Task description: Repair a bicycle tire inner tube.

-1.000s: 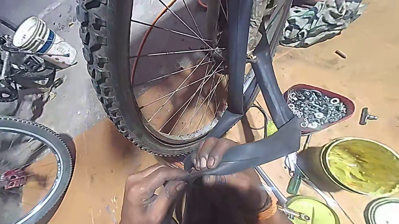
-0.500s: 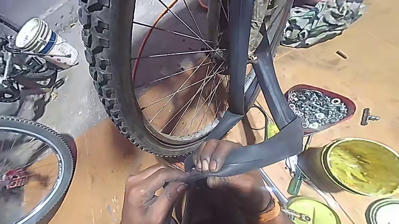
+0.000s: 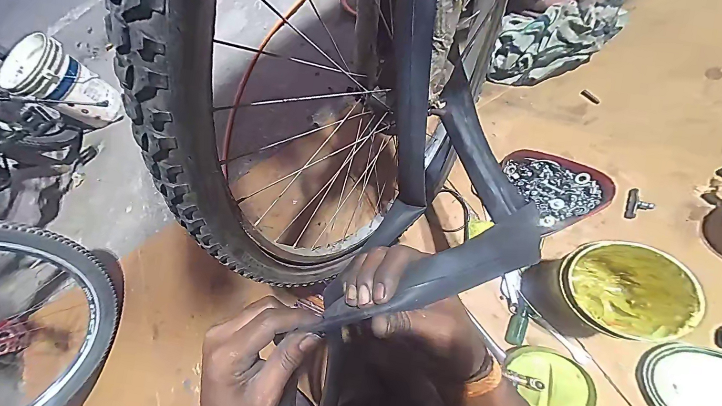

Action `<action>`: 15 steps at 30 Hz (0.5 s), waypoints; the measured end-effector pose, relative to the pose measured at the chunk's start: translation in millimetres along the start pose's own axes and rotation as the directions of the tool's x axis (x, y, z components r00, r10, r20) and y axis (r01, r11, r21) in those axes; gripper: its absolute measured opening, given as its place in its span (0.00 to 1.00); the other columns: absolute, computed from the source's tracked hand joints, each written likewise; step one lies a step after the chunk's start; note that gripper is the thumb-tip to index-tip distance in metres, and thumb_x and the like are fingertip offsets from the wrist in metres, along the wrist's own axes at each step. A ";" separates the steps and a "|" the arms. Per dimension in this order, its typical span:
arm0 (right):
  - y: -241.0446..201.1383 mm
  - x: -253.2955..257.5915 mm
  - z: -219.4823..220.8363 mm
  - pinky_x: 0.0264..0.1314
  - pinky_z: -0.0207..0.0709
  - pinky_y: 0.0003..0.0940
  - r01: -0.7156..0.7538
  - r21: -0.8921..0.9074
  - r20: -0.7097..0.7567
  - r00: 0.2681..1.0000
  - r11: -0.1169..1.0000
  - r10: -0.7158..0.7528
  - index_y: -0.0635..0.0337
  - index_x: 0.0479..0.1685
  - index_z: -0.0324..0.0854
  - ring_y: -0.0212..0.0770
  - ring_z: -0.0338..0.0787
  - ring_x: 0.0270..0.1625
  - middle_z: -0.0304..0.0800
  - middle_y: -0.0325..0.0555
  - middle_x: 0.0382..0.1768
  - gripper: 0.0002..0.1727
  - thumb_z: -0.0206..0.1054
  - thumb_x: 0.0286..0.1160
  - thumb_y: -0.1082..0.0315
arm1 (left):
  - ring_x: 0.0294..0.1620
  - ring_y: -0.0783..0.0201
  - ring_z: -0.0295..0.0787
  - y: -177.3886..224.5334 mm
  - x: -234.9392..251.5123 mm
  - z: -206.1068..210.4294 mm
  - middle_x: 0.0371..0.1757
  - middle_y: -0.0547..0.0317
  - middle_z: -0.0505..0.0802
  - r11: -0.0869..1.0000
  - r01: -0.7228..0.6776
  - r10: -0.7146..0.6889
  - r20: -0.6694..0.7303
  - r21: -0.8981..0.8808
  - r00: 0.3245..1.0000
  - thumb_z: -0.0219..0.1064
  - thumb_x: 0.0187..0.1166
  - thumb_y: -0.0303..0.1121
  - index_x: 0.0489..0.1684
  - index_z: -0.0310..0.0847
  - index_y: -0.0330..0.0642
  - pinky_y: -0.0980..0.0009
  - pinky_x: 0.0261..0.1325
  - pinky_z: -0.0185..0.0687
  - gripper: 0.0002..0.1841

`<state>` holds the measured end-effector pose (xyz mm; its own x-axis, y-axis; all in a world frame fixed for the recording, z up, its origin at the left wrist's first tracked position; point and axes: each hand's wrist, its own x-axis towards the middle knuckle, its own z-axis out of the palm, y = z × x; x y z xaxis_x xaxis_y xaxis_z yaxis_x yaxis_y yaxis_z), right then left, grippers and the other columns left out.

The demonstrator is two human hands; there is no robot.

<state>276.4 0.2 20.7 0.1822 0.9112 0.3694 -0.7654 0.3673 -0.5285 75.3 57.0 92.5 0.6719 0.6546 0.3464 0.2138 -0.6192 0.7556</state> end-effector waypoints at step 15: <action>-8.1 0.5 -5.7 0.54 0.88 0.35 0.131 -0.113 -0.026 0.991 0.985 -0.135 0.52 0.36 0.86 0.35 0.92 0.44 0.91 0.37 0.35 0.09 0.82 0.62 0.70 | 0.39 0.79 0.89 -3.4 -3.3 -5.7 0.37 0.70 0.94 0.997 0.029 -0.028 0.014 -0.067 1.000 0.69 0.83 0.43 0.42 0.92 0.46 0.83 0.45 0.85 0.12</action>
<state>286.2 -1.3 20.8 0.2994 0.8579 0.4176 -0.6603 0.5022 -0.5583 68.3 59.4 92.0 0.6756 0.6654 0.3175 0.1846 -0.5696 0.8010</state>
